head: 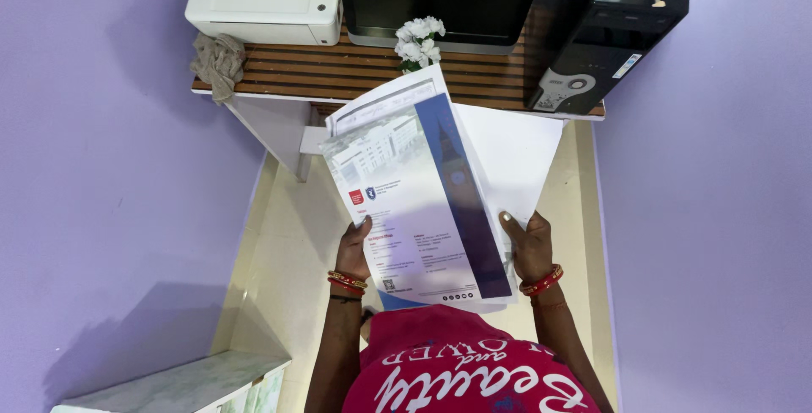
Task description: The person wipes a printer with a cloth, places artificial plants on a shelf, and gathers papers and a book from the floor.
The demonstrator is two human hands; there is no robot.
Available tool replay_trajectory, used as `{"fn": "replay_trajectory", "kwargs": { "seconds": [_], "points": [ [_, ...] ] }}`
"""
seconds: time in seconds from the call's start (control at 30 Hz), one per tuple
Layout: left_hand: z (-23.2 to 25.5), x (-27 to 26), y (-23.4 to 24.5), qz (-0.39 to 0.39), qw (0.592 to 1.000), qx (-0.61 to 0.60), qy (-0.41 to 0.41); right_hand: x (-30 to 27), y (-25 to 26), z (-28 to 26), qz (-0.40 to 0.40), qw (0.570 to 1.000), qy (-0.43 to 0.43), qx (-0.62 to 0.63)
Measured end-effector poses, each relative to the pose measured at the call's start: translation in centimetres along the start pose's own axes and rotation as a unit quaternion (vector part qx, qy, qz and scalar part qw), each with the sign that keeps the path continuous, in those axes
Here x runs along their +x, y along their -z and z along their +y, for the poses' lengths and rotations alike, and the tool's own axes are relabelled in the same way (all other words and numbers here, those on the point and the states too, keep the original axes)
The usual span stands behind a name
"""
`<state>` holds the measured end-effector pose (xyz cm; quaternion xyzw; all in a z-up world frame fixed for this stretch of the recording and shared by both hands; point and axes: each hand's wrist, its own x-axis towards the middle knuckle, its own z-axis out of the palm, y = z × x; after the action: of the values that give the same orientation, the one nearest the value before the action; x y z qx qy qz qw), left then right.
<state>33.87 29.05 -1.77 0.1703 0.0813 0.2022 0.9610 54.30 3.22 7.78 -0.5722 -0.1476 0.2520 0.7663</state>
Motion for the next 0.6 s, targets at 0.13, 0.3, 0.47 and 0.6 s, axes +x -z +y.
{"fn": "replay_trajectory", "kwargs": {
  "seconds": [0.13, 0.3, 0.47, 0.6],
  "points": [
    [-0.1, -0.4, -0.5, 0.025, 0.998, 0.058, 0.024, -0.4, 1.2, 0.3, 0.025, 0.999, -0.041, -0.008],
    [-1.5, -0.1, 0.5, 0.04, 0.995, 0.071, 0.055, -0.7, 1.4, -0.6, 0.022, 0.999, -0.001, -0.046],
    [-1.9, 0.3, 0.1, 0.032, 0.995, 0.073, 0.06, -0.5, 0.5, -2.6, 0.039, 0.987, 0.09, -0.125],
    [-1.5, 0.8, -1.0, 0.024, 0.995, 0.08, 0.046, 0.1, -0.2, -3.8, 0.046, 0.99, 0.053, -0.12]
  ]
}}
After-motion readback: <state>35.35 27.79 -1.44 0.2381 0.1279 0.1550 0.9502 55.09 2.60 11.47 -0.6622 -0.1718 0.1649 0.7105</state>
